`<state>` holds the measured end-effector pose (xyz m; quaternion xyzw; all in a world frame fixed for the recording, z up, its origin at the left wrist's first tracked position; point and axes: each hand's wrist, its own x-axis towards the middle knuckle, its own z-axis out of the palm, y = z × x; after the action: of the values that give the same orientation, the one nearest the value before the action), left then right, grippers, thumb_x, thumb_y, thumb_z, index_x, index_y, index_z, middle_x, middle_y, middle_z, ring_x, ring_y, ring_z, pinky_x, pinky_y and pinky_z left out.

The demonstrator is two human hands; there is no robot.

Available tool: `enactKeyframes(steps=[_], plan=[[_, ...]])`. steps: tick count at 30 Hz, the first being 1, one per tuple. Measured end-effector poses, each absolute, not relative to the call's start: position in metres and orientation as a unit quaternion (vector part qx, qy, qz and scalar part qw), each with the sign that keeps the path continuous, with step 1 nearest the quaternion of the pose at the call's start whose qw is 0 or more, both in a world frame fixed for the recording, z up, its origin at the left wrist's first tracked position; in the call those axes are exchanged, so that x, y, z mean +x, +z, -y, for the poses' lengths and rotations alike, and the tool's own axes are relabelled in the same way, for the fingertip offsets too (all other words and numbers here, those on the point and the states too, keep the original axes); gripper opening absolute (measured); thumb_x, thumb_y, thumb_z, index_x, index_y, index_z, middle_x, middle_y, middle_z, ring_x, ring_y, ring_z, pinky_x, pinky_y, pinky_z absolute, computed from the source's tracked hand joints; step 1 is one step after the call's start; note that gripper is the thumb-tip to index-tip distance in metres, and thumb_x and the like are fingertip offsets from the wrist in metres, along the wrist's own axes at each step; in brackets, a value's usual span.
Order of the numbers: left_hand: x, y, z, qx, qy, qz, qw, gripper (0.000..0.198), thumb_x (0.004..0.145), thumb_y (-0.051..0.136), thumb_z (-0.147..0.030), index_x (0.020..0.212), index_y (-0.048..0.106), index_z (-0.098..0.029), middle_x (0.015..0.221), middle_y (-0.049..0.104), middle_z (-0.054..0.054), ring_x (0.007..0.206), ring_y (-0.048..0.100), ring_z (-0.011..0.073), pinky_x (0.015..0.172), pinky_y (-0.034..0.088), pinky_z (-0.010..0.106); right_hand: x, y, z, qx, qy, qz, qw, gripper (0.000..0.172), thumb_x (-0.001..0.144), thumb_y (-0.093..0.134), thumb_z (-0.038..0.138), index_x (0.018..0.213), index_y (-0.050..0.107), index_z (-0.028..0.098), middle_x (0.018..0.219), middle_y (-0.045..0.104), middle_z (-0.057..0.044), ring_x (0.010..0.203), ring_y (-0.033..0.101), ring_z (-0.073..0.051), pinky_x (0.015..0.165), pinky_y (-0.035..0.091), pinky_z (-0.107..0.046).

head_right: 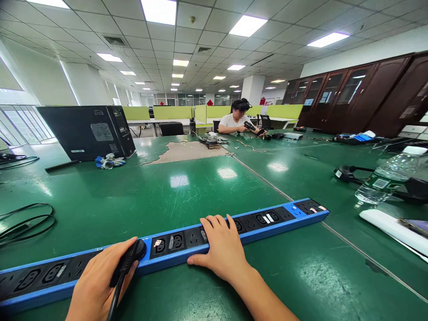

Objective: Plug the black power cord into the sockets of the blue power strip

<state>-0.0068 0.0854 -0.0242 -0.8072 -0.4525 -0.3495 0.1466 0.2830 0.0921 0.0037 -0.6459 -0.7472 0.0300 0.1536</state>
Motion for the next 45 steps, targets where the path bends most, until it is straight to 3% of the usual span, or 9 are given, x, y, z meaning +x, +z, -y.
enactKeyframes(steps=[45], plan=[[-0.0085,-0.0249,-0.0860,-0.809,-0.345,0.455,0.138,0.035,0.093,0.049,-0.033,0.127,0.053,-0.025,0.114,0.070,0.002,0.102,0.065,0.0204,0.086,0.049,0.032,0.2831,0.0045,-0.0916,-0.646,0.036,0.748,0.147,0.092,0.059,0.076,0.068,0.134,0.054,0.020,0.138,0.055,-0.011,0.130,0.044,-0.033,0.116,0.020,-0.058]])
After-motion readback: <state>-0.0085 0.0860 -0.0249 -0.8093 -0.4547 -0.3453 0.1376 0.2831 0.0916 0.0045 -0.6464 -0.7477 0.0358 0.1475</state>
